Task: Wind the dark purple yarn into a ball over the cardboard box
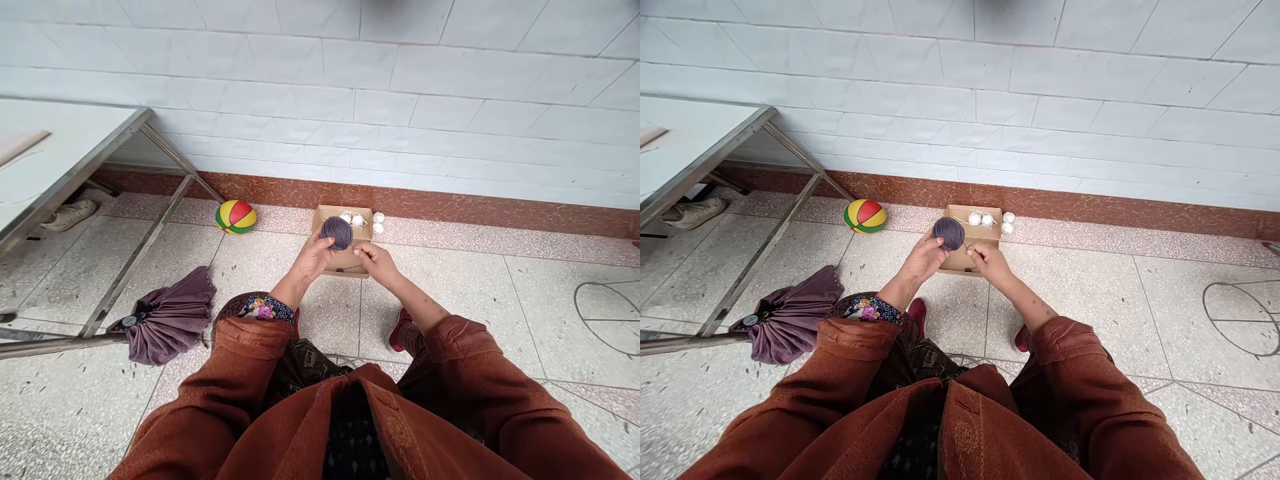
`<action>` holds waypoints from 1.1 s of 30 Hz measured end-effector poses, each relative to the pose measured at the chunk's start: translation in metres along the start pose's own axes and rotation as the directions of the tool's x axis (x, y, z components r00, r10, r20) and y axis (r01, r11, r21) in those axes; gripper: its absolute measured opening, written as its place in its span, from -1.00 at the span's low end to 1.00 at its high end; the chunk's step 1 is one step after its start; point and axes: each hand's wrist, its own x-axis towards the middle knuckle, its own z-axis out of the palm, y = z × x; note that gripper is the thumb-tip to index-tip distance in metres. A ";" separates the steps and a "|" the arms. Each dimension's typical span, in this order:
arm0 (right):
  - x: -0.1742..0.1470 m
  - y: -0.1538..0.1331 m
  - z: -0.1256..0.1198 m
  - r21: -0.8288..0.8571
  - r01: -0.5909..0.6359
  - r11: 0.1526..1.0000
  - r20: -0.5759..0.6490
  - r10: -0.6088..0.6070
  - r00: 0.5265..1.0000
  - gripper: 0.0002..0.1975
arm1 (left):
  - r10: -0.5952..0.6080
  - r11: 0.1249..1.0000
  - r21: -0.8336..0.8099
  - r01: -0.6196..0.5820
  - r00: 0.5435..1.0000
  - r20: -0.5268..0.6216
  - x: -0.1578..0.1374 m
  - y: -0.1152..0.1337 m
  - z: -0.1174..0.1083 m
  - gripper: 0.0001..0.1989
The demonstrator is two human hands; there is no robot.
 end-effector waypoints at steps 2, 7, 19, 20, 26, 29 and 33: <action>-0.003 -0.009 -0.002 0.029 0.065 0.998 0.101 -0.067 0.993 -0.72 | 0.016 0.994 0.111 -0.004 0.994 -0.104 0.005 -0.004 -0.003 -0.45; 0.002 -0.023 -0.015 0.088 0.079 0.993 0.089 -0.087 0.992 -0.73 | 0.038 0.881 0.474 0.003 0.996 -0.078 0.005 -0.008 -0.006 -0.46; 0.008 0.009 0.003 -0.058 -0.101 0.993 -0.122 0.094 0.988 -0.75 | -0.121 0.993 0.014 0.121 0.969 0.214 -0.011 0.000 0.001 -0.33; 0.005 0.008 0.006 -0.081 -0.085 0.993 -0.083 0.079 0.993 -0.76 | -0.088 0.996 0.008 0.088 0.985 0.146 -0.009 0.000 0.000 -0.37; -0.005 -0.013 0.005 0.012 0.038 0.999 0.194 -0.040 0.980 -0.74 | 0.029 0.963 0.270 0.008 0.991 -0.134 0.002 -0.006 -0.009 -0.37; -0.001 -0.021 -0.006 0.114 0.027 0.993 0.134 -0.043 0.990 -0.70 | 0.038 0.903 0.430 -0.004 0.997 -0.071 0.001 -0.007 -0.012 -0.34; 0.010 -0.015 -0.017 0.168 0.006 0.986 -0.041 0.001 0.999 -0.67 | -0.124 0.899 0.436 0.047 0.981 0.149 -0.005 -0.006 -0.011 -0.23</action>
